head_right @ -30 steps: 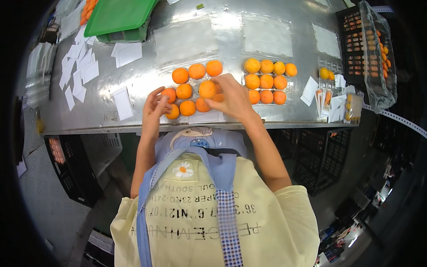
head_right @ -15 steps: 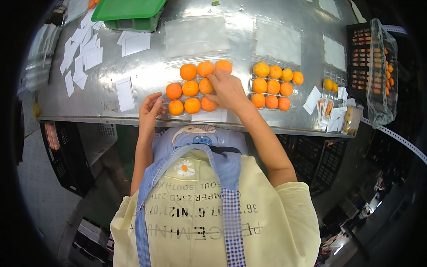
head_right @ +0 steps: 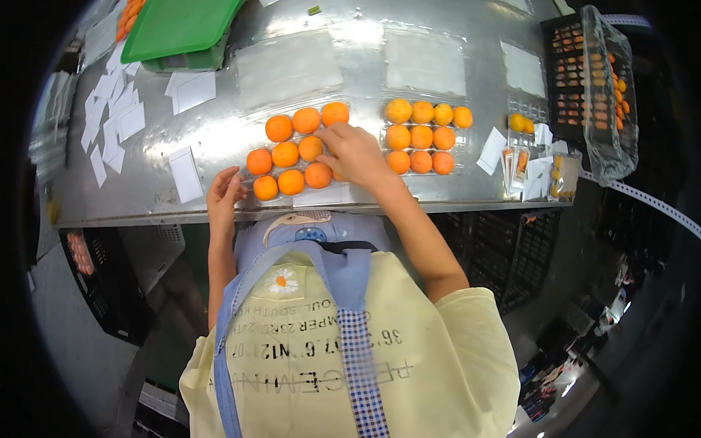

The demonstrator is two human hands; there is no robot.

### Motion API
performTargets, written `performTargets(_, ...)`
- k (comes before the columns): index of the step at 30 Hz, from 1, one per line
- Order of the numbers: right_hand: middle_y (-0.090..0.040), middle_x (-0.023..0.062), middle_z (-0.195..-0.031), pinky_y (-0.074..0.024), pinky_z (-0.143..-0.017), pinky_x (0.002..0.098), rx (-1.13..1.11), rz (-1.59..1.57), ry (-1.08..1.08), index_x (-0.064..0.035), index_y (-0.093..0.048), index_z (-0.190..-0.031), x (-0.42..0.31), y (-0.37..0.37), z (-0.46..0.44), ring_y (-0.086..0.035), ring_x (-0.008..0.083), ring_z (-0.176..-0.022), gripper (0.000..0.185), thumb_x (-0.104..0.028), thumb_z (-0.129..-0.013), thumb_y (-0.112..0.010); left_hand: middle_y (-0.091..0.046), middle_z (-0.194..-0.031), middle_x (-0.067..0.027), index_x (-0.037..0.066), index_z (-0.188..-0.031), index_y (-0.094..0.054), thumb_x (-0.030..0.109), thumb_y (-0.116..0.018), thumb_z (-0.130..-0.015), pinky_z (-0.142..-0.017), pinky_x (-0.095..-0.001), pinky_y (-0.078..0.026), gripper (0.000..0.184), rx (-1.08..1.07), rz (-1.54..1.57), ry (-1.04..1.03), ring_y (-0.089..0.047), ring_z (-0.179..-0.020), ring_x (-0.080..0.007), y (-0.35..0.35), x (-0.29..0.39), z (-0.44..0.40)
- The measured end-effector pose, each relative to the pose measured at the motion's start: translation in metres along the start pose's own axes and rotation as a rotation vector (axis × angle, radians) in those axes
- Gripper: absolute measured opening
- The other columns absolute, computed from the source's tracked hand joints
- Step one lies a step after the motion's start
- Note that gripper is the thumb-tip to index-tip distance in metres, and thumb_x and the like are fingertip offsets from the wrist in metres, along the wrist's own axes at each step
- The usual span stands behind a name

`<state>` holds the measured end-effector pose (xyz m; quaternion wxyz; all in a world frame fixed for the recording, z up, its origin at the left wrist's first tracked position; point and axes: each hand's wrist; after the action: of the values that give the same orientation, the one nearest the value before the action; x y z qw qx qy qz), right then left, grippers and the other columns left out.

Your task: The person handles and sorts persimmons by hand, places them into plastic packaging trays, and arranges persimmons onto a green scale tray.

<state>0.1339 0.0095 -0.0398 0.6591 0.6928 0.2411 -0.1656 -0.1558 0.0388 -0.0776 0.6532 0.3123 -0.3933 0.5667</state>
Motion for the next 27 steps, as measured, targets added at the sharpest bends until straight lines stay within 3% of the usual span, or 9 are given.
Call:
performTargets(2,-0.061,0.0095,-0.089,-0.0483,-0.070,0.0387,0.065,-0.014,-0.136,-0.0087,-0.064,-0.101,0.015,0.019,0.010,-0.060,0.0275,-0.083,0.033,-0.018,-0.070,-0.072,-0.062,-0.094,-0.0043,0.005,-0.114,-0.059,0.016,-0.058,-0.091,-0.067,-0.0211,-0.045,0.026,0.011,0.002,-0.001,-0.056,-0.075,-0.0077,0.005,-0.002,0.000)
performTargets(3,-0.063,0.0067,-0.092,-0.0483,-0.063,0.0304,0.141,0.028,-0.185,-0.0065,-0.063,-0.103,0.028,0.028,0.018,-0.059,0.0207,-0.070,0.031,-0.015,-0.075,-0.071,-0.062,-0.094,-0.0041,0.005,-0.114,-0.059,0.017,-0.059,-0.091,-0.067,-0.0211,-0.045,0.026,0.019,0.004,-0.002,-0.056,-0.075,-0.0076,0.005,-0.003,0.000)
performTargets(5,-0.063,0.0064,-0.091,-0.0481,-0.063,0.0299,0.285,0.111,-0.263,-0.0060,-0.063,-0.103,0.063,0.041,0.037,-0.058,0.0193,-0.068,0.031,-0.014,-0.075,-0.072,-0.062,-0.093,-0.0046,0.003,-0.113,-0.059,0.014,-0.057,-0.091,-0.066,-0.0210,-0.045,0.025,0.041,0.012,0.016,-0.056,-0.075,-0.0078,0.004,-0.002,0.000)
performTargets(10,-0.064,0.0092,-0.093,-0.0493,-0.069,0.0371,0.422,0.227,-0.610,-0.0078,-0.064,-0.104,0.100,0.092,0.074,-0.063,0.0248,-0.076,0.027,-0.014,-0.078,-0.068,-0.062,-0.093,-0.0052,0.002,-0.113,-0.059,0.013,-0.057,-0.091,-0.066,-0.0218,-0.045,0.024,0.034,-0.010,-0.008,-0.055,-0.074,-0.0081,0.000,0.001,-0.002)
performTargets(13,-0.064,0.0092,-0.093,-0.0492,-0.067,0.0372,0.449,0.428,-0.693,-0.0080,-0.064,-0.103,0.121,0.108,0.103,-0.063,0.0236,-0.072,0.026,-0.016,-0.079,-0.068,-0.062,-0.092,-0.0055,0.002,-0.113,-0.059,0.014,-0.058,-0.091,-0.066,-0.0218,-0.045,0.024,0.037,-0.018,-0.015,-0.055,-0.073,-0.0083,-0.001,0.002,-0.004)
performTargets(16,-0.065,0.0090,-0.094,-0.0489,-0.066,0.0371,0.422,0.416,-0.761,-0.0075,-0.064,-0.103,0.133,0.111,0.124,-0.063,0.0231,-0.071,0.026,-0.016,-0.079,-0.067,-0.061,-0.090,-0.0050,0.002,-0.112,-0.058,0.015,-0.057,-0.092,-0.065,-0.0215,-0.045,0.024,0.041,-0.023,-0.032,-0.055,-0.072,-0.0081,-0.002,0.003,-0.002)
performTargets(20,-0.065,0.0102,-0.101,-0.0500,-0.074,0.0373,0.251,0.123,-0.888,-0.0090,-0.064,-0.108,0.135,0.099,0.120,-0.064,0.0260,-0.083,0.041,-0.030,-0.073,-0.071,-0.061,-0.087,-0.0042,0.002,-0.112,-0.058,0.015,-0.057,-0.092,-0.065,-0.0212,-0.044,0.024,0.037,-0.036,-0.032,-0.055,-0.071,-0.0077,-0.007,0.002,-0.002)
performTargets(23,-0.065,0.0095,-0.104,-0.0495,-0.079,0.0376,0.221,0.244,-0.732,-0.0094,-0.064,-0.109,0.135,0.089,0.114,-0.062,0.0274,-0.093,0.050,-0.036,-0.068,-0.073,-0.061,-0.088,-0.0039,0.002,-0.112,-0.058,0.015,-0.057,-0.092,-0.065,-0.0210,-0.045,0.024,0.020,-0.049,-0.031,-0.055,-0.071,-0.0076,-0.009,0.002,-0.002)
performTargets(27,-0.065,0.0083,-0.104,-0.0489,-0.080,0.0379,0.136,0.286,-0.750,-0.0090,-0.065,-0.108,0.135,0.096,0.107,-0.061,0.0275,-0.097,0.050,-0.036,-0.067,-0.074,-0.061,-0.088,-0.0033,0.003,-0.114,-0.058,0.014,-0.058,-0.091,-0.065,-0.0204,-0.046,0.025,0.010,-0.052,-0.040,-0.056,-0.072,-0.0075,-0.008,0.002,-0.003)
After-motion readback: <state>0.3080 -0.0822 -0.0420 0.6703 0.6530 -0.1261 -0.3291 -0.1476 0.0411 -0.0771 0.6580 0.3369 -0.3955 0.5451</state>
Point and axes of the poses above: each hand's wrist, its own z-axis away from the middle knuckle, its own y-axis out of the back of the hand, x = y × z
